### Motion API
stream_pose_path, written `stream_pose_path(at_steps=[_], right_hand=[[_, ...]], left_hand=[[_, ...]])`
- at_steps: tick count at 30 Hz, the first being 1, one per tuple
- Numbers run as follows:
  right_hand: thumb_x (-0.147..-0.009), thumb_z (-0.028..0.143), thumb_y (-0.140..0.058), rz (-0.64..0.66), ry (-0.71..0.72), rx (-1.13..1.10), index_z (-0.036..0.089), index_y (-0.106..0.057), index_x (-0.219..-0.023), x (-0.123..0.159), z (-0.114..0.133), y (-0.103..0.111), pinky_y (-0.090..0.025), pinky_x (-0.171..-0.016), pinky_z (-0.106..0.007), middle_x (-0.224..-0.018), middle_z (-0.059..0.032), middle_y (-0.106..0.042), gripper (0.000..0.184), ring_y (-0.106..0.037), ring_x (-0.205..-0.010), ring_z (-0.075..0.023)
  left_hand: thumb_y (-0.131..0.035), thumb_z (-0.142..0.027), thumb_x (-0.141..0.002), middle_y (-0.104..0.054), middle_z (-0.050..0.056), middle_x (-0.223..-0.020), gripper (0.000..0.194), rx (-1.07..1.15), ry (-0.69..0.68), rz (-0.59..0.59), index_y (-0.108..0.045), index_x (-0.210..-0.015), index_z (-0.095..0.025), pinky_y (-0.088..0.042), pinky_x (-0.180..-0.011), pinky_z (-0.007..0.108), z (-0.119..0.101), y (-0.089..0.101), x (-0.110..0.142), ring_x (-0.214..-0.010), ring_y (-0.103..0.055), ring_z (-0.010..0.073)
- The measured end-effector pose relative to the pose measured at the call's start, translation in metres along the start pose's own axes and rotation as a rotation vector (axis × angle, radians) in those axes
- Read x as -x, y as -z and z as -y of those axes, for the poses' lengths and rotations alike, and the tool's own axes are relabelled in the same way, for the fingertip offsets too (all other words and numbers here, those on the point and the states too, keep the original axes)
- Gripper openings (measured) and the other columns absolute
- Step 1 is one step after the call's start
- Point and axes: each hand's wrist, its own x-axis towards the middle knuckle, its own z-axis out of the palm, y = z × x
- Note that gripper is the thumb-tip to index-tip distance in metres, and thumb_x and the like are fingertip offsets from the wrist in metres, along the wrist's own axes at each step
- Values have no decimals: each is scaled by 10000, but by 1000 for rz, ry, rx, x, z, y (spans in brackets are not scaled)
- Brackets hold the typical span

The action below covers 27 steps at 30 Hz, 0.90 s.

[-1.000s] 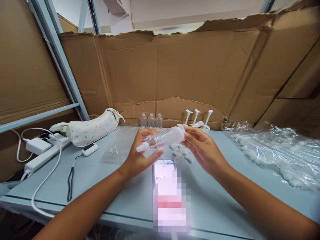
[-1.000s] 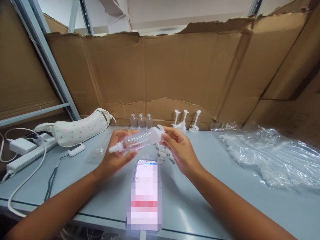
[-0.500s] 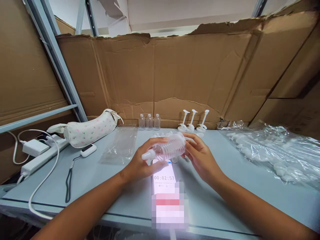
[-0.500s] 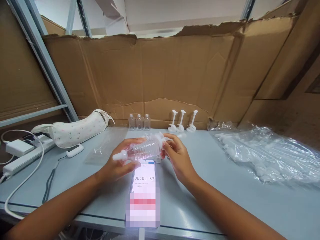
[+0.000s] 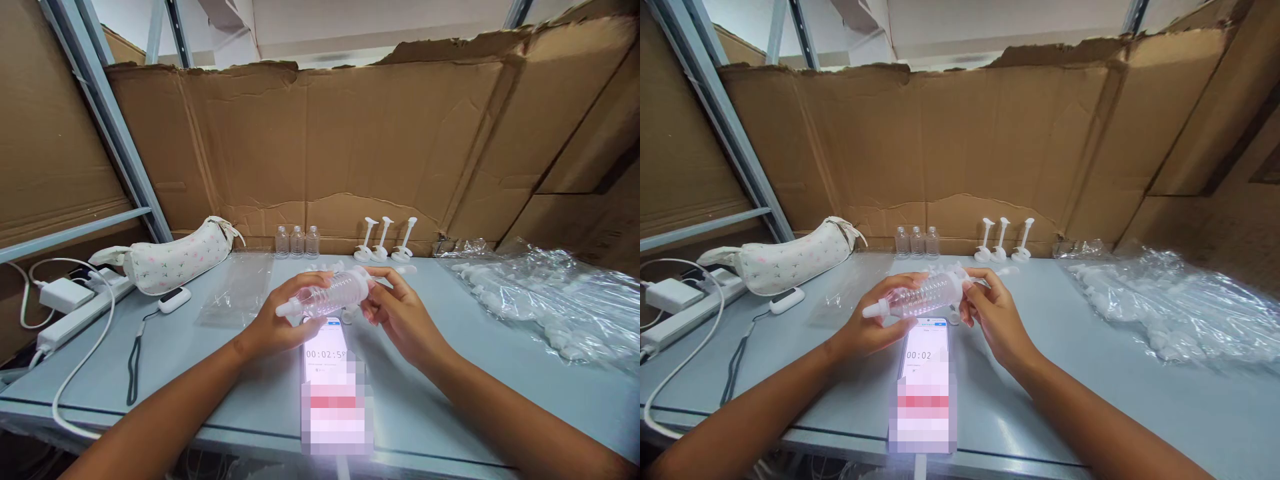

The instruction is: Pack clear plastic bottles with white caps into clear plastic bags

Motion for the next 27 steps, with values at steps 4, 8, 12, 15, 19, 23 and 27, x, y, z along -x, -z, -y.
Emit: stream_pose_path(at_steps=[4,8,12,15,19,23,27], right_hand=[[-766,423,-656,8,-61,23,214,-578,-901,-1,-2,2,-221,-423,-218,-524,80,-437,260,-341,-416,-65],[-762,434,-669,11,-125,40,211,-585,-845,-2,-3,3,-188,-432,-215,-477,94,-383,253,-284,-415,-57],[-781,438,-657,-11,-42,47,226,-602,-918,-1,2,3,-238,-455,-225,-514,86,-397,258,-321,-441,-68],[-800,446,-637,3,37,95,242,-601,-967,1,4,3,-268,-463,-239,-549,74,-425,266,-358,-457,-81],[-809,443,-625,6,133,146,253,-589,-971,3,2,2,-285,-453,-246,-559,73,-430,253,-366,-446,-88],[-826,455,-599,40,197,224,255,-585,-976,4,0,3,-293,-457,-255,-571,67,-421,250,-383,-467,-102],[-841,461,-576,51,211,292,268,-565,-969,5,0,4,-299,-500,-259,-591,64,-395,231,-368,-518,-113]], left_hand=[[-548,-69,-738,-579,74,-1299,414,-127,-148,157,-586,-1107,-253,-451,-955,407,0,2,0,-1163,-553,244],[-488,-16,-746,-582,28,-1307,444,-270,-281,259,-631,-1062,-294,-425,-967,427,1,0,2,-1129,-557,233],[-553,-104,-794,-369,45,-1486,586,-108,-50,169,-464,-1317,-353,-397,-1015,445,5,-5,3,-1242,-479,260],[-568,-332,-856,-425,115,-1432,645,277,418,49,-269,-1427,-364,-518,-821,390,10,-7,0,-1008,-631,232],[-431,-639,-841,-637,161,-1120,652,804,794,253,-432,-1348,-229,-529,-630,323,10,-8,-4,-785,-680,231],[-498,-602,-829,-661,134,-1058,587,793,734,419,-504,-1300,-250,-380,-411,208,-2,-10,-4,-488,-561,101],[-545,-431,-865,-626,98,-1183,463,318,565,244,-510,-1301,-278,-507,-685,292,-13,-16,-2,-856,-635,188]])
